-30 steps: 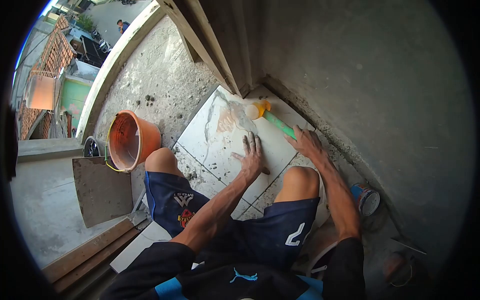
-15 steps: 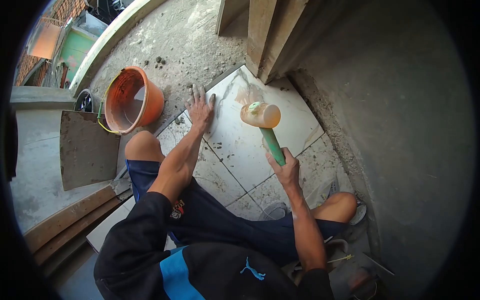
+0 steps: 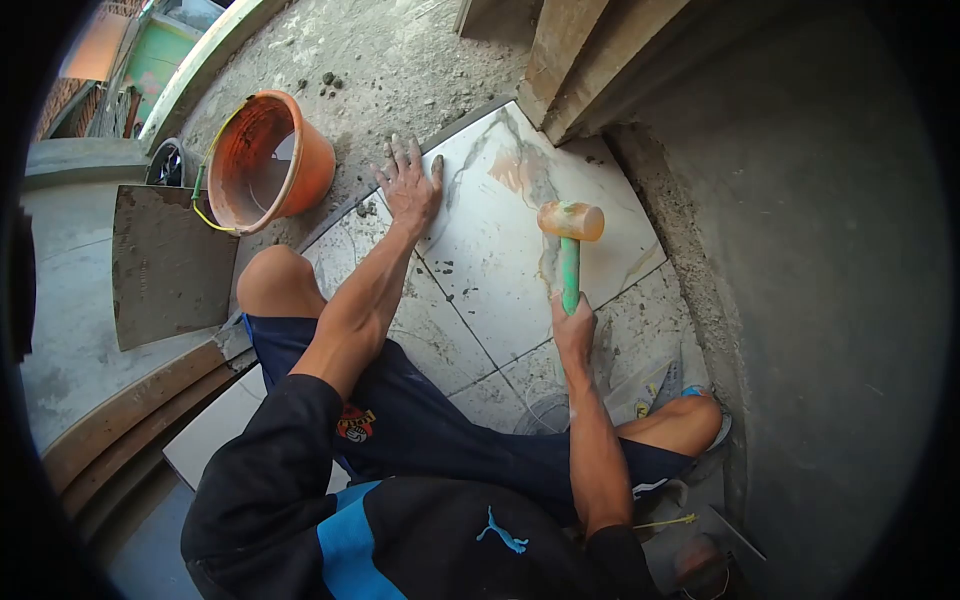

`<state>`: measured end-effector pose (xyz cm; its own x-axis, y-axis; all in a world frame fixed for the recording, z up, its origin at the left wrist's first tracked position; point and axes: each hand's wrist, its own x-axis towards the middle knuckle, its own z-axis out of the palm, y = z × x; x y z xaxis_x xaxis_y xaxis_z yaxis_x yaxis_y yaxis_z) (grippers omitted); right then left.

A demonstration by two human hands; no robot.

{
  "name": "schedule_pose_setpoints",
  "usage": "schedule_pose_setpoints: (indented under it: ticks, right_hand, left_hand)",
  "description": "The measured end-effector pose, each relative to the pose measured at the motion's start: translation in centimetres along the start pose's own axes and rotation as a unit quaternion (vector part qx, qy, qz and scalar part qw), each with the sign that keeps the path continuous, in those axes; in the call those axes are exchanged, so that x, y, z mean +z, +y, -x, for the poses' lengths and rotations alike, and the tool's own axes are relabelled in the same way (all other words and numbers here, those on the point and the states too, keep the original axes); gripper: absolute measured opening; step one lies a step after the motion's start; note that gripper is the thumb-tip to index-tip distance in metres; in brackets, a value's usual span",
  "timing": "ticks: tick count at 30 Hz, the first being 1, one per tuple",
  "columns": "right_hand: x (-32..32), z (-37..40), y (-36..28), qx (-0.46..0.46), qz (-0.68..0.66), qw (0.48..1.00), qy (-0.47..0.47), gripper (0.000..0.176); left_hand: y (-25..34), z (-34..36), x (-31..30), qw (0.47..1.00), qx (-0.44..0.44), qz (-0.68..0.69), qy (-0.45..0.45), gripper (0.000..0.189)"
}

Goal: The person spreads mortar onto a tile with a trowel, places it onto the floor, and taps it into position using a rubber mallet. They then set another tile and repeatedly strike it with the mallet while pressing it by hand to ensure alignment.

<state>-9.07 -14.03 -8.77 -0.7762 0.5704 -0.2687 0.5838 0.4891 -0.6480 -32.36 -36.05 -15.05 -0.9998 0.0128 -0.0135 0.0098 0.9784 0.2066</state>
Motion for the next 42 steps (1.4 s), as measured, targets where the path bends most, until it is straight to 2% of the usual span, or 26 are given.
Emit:
schedule_pose_setpoints:
  ticks: [1, 4, 6, 7, 9, 11, 12, 13, 15, 17, 19, 22, 25, 29, 31, 34, 37, 38, 40, 42]
  right_hand:
    - [0.3, -0.8, 1.2, 0.032, 0.023, 0.998, -0.055, 0.030]
    - [-0.6, -0.9, -1.5, 0.056, -0.048, 0.996, -0.055, 0.032]
    - [0.2, 0.2, -0.3, -0.063, -0.052, 0.996, 0.046, 0.034]
    - [0.3, 0.2, 0.2, -0.060, -0.051, 0.996, 0.047, 0.034]
    - [-0.6, -0.3, 0.1, 0.032, 0.012, 0.997, -0.068, 0.028]
    - [-2.3, 0.3, -1.3, 0.023, 0.017, 0.997, -0.067, 0.025]
    - [-3.2, 2.1, -1.9, 0.012, 0.017, 0.997, -0.080, 0.022]
    - [-3.3, 2.6, -2.1, 0.016, 0.023, 0.996, -0.080, 0.022]
    - [-3.3, 4.5, -2.2, -0.053, -0.061, 0.995, -0.066, 0.020]
    - [-2.0, 4.7, -0.1, -0.040, -0.056, 0.994, -0.080, 0.020]
    - [-1.3, 3.8, 1.6, 0.011, 0.074, 0.984, -0.161, 0.017]
    - [-2.9, 3.6, -1.1, -0.004, 0.033, 0.988, -0.154, 0.017]
    - [-1.8, 3.6, 2.1, 0.012, 0.071, 0.982, -0.177, 0.017]
    - [-2.2, 3.4, 0.0, -0.013, 0.067, 0.981, -0.180, 0.017]
    - [-1.7, 4.1, 0.1, -0.048, -0.003, 0.988, -0.145, 0.018]
    - [-1.1, 3.1, -0.1, 0.008, 0.071, 0.983, -0.168, 0.017]
    - [-1.6, 3.7, -0.7, -0.012, -0.004, 0.992, -0.124, 0.017]
    - [-1.6, 4.2, 0.3, -0.003, -0.002, 0.993, -0.118, 0.017]
    - [-0.7, 3.0, 2.1, 0.010, 0.096, 0.982, -0.160, 0.018]
    - [-1.5, 2.8, -0.4, 0.002, 0.063, 0.990, -0.129, 0.019]
  left_hand:
    - [0.0, 0.1, -0.1, 1.000, 0.000, 0.004, 0.001, 0.067]
    - [0.0, -0.1, 0.1, 1.000, 0.000, 0.021, 0.000, 0.068]
    - [-0.2, 0.2, -0.1, 1.000, -0.003, 0.019, -0.010, 0.069]
    - [-0.1, 0.0, -0.2, 1.000, 0.003, 0.022, -0.014, 0.069]
    - [-0.9, -0.4, 0.1, 0.999, 0.013, 0.022, -0.020, 0.069]
    - [-2.9, -0.7, 1.2, 0.999, 0.028, 0.040, 0.010, 0.069]
    - [-3.6, 0.5, 1.5, 0.998, 0.028, 0.045, -0.015, 0.069]
    - [-3.8, -0.6, 0.9, 0.999, 0.009, 0.031, 0.004, 0.069]
    - [-3.9, -1.0, 0.6, 1.000, -0.012, 0.011, 0.014, 0.070]
    - [-4.1, -0.6, 0.4, 1.000, 0.012, 0.010, 0.019, 0.071]
    - [-3.8, -0.7, 0.4, 1.000, 0.000, 0.021, 0.014, 0.072]
    - [-4.0, -0.8, 0.4, 1.000, -0.009, 0.003, -0.005, 0.071]
    - [-4.0, -0.8, 0.6, 1.000, -0.008, -0.002, 0.002, 0.071]
    - [-4.1, -0.7, 0.8, 1.000, -0.013, 0.020, 0.014, 0.071]
    - [-4.1, -0.8, 1.2, 0.999, 0.002, 0.005, 0.044, 0.072]
    - [-4.1, -0.8, 1.2, 0.999, -0.002, 0.002, 0.035, 0.072]
    - [-4.0, -0.9, 1.0, 1.000, -0.005, -0.006, 0.030, 0.072]
    - [-3.9, -0.2, 1.1, 1.000, 0.003, -0.003, 0.023, 0.072]
    - [-3.8, -0.8, 1.0, 0.999, -0.004, 0.016, 0.032, 0.072]
    - [-3.9, -0.8, 0.9, 1.000, -0.011, 0.014, 0.014, 0.071]
